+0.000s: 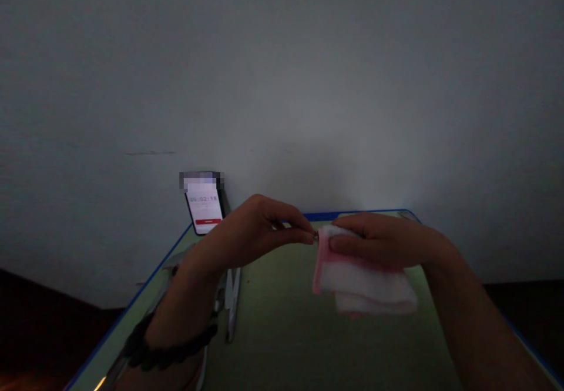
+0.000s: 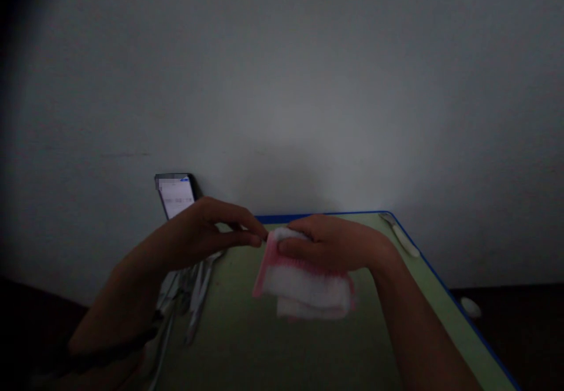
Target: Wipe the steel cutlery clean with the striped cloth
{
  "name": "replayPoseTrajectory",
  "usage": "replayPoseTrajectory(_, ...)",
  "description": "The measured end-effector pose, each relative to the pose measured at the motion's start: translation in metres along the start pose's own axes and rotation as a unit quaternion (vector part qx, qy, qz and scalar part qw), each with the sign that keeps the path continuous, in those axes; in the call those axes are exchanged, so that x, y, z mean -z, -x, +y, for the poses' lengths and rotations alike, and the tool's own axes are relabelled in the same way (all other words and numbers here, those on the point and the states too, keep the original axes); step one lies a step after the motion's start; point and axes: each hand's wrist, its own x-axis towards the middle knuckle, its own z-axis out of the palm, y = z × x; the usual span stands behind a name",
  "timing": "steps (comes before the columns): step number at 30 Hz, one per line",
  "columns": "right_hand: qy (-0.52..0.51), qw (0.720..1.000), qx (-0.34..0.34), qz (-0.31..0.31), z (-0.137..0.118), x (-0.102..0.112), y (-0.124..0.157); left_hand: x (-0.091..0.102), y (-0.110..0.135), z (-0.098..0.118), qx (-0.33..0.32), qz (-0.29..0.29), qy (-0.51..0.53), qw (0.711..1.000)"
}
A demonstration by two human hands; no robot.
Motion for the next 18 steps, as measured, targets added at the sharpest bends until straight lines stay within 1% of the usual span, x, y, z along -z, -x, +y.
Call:
replayPoseTrajectory(2,-0.013,1.0,-0.006,0.002,0.001,0.0,0.0,0.003,0.001,-0.005,-0.007,0.023,-0.007,1.0)
replayPoseTrajectory(6,-0.07,0.997,-0.009,-0.003,0.005,0.007,0.008,0.01,0.005,-0.01,-0.014,0.094,-0.04,0.995)
replayPoseTrajectory(8,-0.086,0.996,-0.018,-0.007,0.007,0.011,0.011,0.012,0.007,-0.01,-0.015,0.112,-0.051,0.992)
replayPoseTrajectory(9,-0.087,0.996,-0.024,-0.01,0.008,0.012,0.013,0.012,0.008,-0.01,-0.014,0.111,-0.052,0.992)
replayPoseTrajectory(12,-0.065,0.997,-0.039,-0.011,0.009,0.013,0.013,0.011,0.008,-0.009,0.0,0.074,-0.042,0.996)
replayPoseTrajectory(16,-0.025,0.999,-0.043,0.006,0.007,0.011,0.01,0.005,0.005,-0.009,0.029,-0.025,-0.023,0.999)
replayPoseTrajectory(18,-0.033,0.999,-0.039,0.006,0.007,0.01,0.009,0.0,0.002,-0.009,0.03,-0.058,-0.016,0.998)
